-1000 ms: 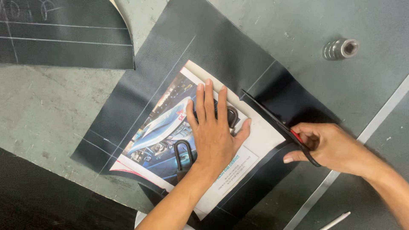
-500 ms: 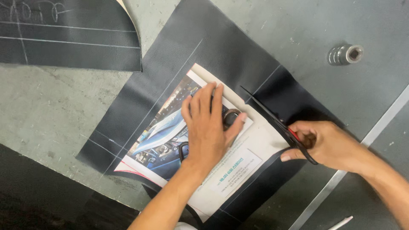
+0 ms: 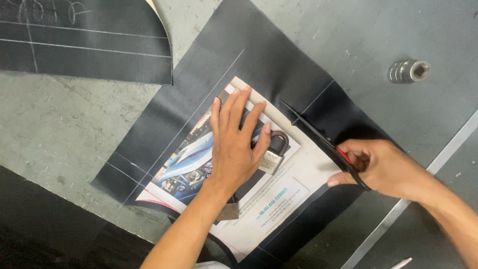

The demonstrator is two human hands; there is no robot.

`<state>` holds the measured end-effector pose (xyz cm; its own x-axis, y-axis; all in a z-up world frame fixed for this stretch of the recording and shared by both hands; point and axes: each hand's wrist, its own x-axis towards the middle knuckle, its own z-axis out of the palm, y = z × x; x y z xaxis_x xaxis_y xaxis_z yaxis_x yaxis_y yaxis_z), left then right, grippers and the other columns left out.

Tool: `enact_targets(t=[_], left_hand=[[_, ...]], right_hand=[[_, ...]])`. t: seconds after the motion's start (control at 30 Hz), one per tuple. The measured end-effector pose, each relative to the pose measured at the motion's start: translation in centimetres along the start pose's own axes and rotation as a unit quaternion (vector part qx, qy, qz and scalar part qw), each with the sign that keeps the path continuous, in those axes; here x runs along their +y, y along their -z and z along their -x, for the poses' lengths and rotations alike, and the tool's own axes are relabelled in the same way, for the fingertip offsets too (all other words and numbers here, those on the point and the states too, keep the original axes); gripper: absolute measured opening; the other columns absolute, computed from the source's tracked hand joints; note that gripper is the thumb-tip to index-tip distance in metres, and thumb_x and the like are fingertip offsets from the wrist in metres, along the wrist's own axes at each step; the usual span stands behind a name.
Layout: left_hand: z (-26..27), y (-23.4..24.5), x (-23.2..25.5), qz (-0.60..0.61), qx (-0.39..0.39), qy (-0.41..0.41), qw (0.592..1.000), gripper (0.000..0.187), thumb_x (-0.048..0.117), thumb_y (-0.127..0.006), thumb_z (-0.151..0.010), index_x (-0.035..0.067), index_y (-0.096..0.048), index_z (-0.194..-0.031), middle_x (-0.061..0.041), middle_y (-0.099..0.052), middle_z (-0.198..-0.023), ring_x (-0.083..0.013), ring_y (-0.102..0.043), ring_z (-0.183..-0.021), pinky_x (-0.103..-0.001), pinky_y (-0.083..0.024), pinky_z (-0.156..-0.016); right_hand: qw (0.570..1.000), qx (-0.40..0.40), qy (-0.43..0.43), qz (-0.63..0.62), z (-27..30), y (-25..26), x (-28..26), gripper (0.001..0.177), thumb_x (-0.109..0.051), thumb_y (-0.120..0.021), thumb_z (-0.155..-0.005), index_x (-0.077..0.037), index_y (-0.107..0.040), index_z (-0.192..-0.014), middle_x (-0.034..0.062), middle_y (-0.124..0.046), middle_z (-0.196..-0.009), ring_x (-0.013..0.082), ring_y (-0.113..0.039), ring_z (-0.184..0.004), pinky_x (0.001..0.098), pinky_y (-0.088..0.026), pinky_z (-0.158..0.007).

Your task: The person uses scissors to cut a black sheet of material around a paper template secured with padlocks. After cutting, the person removes the template, folds the cut material, and trims the edges.

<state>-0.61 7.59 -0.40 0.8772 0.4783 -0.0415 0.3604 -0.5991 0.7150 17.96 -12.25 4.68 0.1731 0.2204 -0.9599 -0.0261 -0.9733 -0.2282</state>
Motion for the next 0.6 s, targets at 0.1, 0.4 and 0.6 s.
enact_targets(t=[0.1, 0.4, 0.6], left_hand=[[-0.1, -0.2, 0.0, -0.001, 0.0, -0.001, 1.0, 0.036, 0.019, -0.068, -0.099, 0.004, -0.063, -0.131, -0.02, -0.044, -0.155, -0.0367, -0.036, -0.151, -0.063, -0.019, -0.128], [0.1, -0.2, -0.1, 0.008, -0.003, -0.002, 1.0, 0.036, 0.018, -0.066, -0.1, 0.004, -0.063, -0.133, -0.019, -0.045, -0.154, -0.0372, -0.035, -0.152, -0.064, -0.019, -0.128], [0.0, -0.2, -0.1, 0.0, -0.001, 0.0, 1.0, 0.044, 0.017, -0.065, -0.1, -0.001, -0.056, -0.139, -0.019, -0.045, -0.156, -0.0364, -0.035, -0.153, -0.064, -0.019, -0.129]], right_hand=[[1.0, -0.004, -0.014, 0.017, -0.5, 0.0, -0.4, 0.039, -0.03, -0.096, -0.065, -0.009, -0.077, -0.092, -0.0013, -0.051, -0.053, 0.014, -0.046, -0.052, 0.0321, -0.036, -0.052], [1.0, -0.014, 0.006, 0.0, -0.7, 0.1, -0.7, 0.04, -0.031, -0.094, -0.066, -0.008, -0.074, -0.092, 0.0008, -0.043, -0.051, 0.015, -0.04, -0.05, 0.0329, -0.033, -0.051], [0.999, -0.003, 0.033, 0.014, -1.5, 0.3, -2.1, 0.04, -0.031, -0.095, -0.064, -0.008, -0.078, -0.092, -0.002, -0.048, -0.052, 0.0124, -0.042, -0.05, 0.0319, -0.033, -0.05]])
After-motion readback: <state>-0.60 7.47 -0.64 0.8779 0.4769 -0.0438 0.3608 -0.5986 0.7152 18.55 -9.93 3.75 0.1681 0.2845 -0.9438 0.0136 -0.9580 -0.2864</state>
